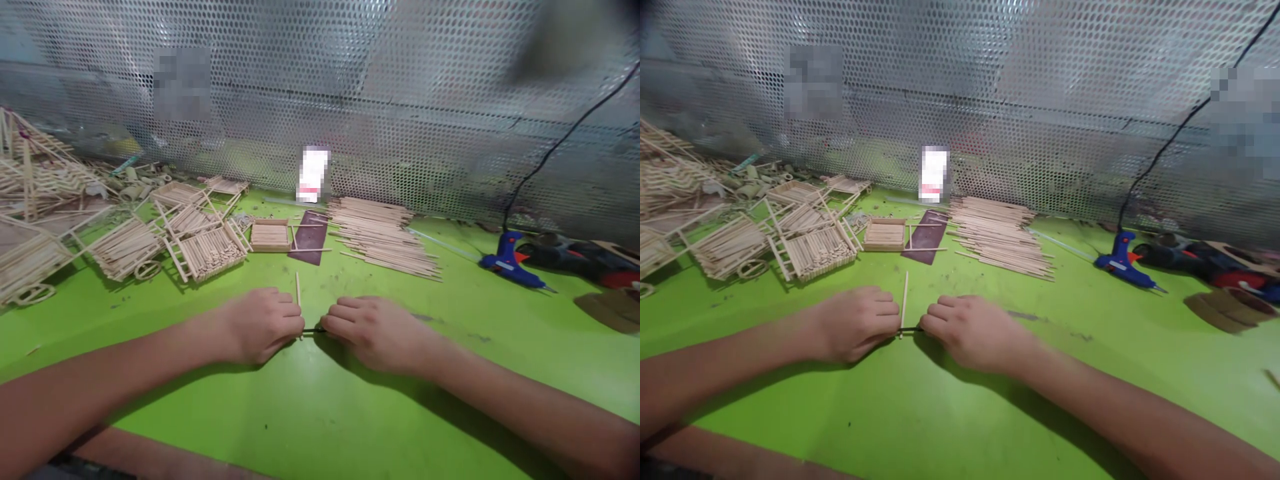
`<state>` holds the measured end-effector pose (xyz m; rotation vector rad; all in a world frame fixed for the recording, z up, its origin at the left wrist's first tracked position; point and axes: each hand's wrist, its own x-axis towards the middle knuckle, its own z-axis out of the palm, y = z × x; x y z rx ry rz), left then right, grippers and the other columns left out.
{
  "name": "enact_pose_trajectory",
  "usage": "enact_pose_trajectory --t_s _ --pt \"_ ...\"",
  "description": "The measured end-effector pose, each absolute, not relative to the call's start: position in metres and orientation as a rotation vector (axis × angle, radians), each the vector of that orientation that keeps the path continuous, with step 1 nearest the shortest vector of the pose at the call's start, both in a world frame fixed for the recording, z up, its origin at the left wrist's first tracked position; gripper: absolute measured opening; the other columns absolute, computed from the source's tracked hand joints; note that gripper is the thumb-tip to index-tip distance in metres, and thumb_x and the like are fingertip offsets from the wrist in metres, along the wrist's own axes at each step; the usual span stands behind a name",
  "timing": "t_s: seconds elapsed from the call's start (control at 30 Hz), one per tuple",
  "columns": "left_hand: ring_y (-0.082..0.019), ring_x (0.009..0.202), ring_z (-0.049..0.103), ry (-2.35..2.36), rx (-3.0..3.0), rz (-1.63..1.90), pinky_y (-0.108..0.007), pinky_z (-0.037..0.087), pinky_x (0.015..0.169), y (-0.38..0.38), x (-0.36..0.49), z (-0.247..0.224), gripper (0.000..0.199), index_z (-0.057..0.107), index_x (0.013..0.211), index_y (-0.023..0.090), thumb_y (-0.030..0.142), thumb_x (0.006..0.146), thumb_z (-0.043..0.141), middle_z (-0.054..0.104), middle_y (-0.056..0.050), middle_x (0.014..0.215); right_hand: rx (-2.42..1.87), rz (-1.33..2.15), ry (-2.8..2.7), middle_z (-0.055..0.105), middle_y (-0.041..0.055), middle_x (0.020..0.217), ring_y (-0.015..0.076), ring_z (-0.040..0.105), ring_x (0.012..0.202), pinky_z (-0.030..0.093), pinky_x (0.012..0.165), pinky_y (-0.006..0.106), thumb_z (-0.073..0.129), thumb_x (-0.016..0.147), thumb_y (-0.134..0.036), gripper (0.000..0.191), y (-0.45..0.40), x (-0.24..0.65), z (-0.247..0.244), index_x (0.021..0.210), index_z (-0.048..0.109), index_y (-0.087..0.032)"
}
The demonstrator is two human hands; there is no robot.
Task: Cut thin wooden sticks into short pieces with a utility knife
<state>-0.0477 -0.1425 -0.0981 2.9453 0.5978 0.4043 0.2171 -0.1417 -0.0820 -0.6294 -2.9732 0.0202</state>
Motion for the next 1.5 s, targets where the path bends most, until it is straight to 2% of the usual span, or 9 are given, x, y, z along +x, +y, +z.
enact_pose_trajectory --t_s 0.33,0.57,0.67,0.8,0.87,0.93,1.13,1.33,1.5 --pt "-0.016 0.063 0.051 0.555 2.962 0.394 -0.032 0.039 0.062 -0.141 -0.064 -0.097 0.018 0.056 0.078 0.018 0.008 0.093 0.059 0.061 0.000 0.069 -0.641 0.037 -2.958 0.065 0.0003 0.082 0.0160 0.053 0.073 0.037 0.064 0.029 0.061 0.098 -0.014 0.005 -0.142 0.203 -0.087 0.095 0.061 -0.018" --pt "-0.019 0.066 0.052 0.775 2.932 0.473 -0.034 0.040 0.064 -0.145 -0.069 -0.098 0.026 0.059 0.089 0.018 0.042 0.099 0.058 0.063 -0.003 0.079 -0.675 -0.058 -2.951 0.064 0.0008 0.083 0.0170 0.052 0.073 0.036 0.064 0.030 0.061 0.097 -0.012 0.005 -0.147 0.205 -0.088 0.099 0.061 -0.017" --pt "-0.020 0.069 0.057 0.812 2.913 0.439 -0.036 0.043 0.066 -0.145 -0.068 -0.097 0.032 0.062 0.094 0.018 0.047 0.102 0.053 0.066 -0.005 0.083 -0.695 -0.077 -2.951 0.064 0.0006 0.083 0.0172 0.052 0.073 0.036 0.064 0.031 0.061 0.095 -0.011 0.007 -0.149 0.206 -0.088 0.099 0.061 -0.017" --pt "-0.026 0.099 0.069 0.801 2.874 0.405 -0.042 0.053 0.088 -0.146 -0.063 -0.097 0.038 0.065 0.124 0.015 0.045 0.107 0.048 0.075 -0.011 0.116 -0.707 -0.076 -2.943 0.064 0.0001 0.081 0.0166 0.052 0.071 0.037 0.065 0.031 0.061 0.095 -0.011 0.007 -0.151 0.209 -0.089 0.096 0.060 -0.017" --pt "-0.031 0.122 0.067 0.783 2.872 0.404 -0.048 0.050 0.104 -0.146 -0.061 -0.098 0.049 0.058 0.144 0.015 0.047 0.107 0.049 0.068 -0.013 0.141 -0.706 -0.092 -2.944 0.065 0.0003 0.082 0.0168 0.052 0.071 0.038 0.065 0.031 0.061 0.095 -0.011 0.007 -0.152 0.210 -0.089 0.096 0.061 -0.017" --pt "-0.032 0.135 0.061 0.738 2.871 0.378 -0.052 0.046 0.114 -0.145 -0.061 -0.101 0.055 0.053 0.152 0.016 0.048 0.107 0.050 0.059 -0.013 0.154 -0.707 -0.126 -2.946 0.065 0.0008 0.083 0.0177 0.053 0.072 0.039 0.066 0.032 0.060 0.093 -0.010 0.008 -0.153 0.212 -0.089 0.097 0.061 -0.017" --pt "-0.027 0.138 0.062 0.662 2.770 0.389 -0.047 0.048 0.120 -0.141 -0.064 -0.101 0.044 0.064 0.144 0.016 0.036 0.106 0.055 0.062 -0.011 0.149 -0.709 -0.138 -2.947 0.065 0.0015 0.082 0.0188 0.054 0.074 0.037 0.066 0.033 0.058 0.092 -0.010 0.010 -0.155 0.211 -0.087 0.097 0.062 -0.018" --pt "-0.030 0.124 0.072 0.763 2.758 0.415 -0.046 0.058 0.111 -0.144 -0.056 -0.099 0.048 0.073 0.131 0.012 0.045 0.096 0.069 0.070 -0.015 0.137 -0.733 -0.110 -2.957 0.066 0.0019 0.084 0.0189 0.054 0.075 0.037 0.065 0.033 0.064 0.093 -0.015 0.005 -0.155 0.205 -0.087 0.097 0.062 -0.018" --pt "-0.027 0.115 0.076 0.780 2.801 0.525 -0.043 0.062 0.103 -0.143 -0.050 -0.110 0.034 0.078 0.118 0.015 0.040 0.099 0.064 0.076 -0.013 0.127 -0.746 -0.107 -2.963 0.066 0.0024 0.084 0.0192 0.055 0.075 0.036 0.065 0.032 0.063 0.095 -0.015 0.005 -0.154 0.209 -0.088 0.099 0.063 -0.018"
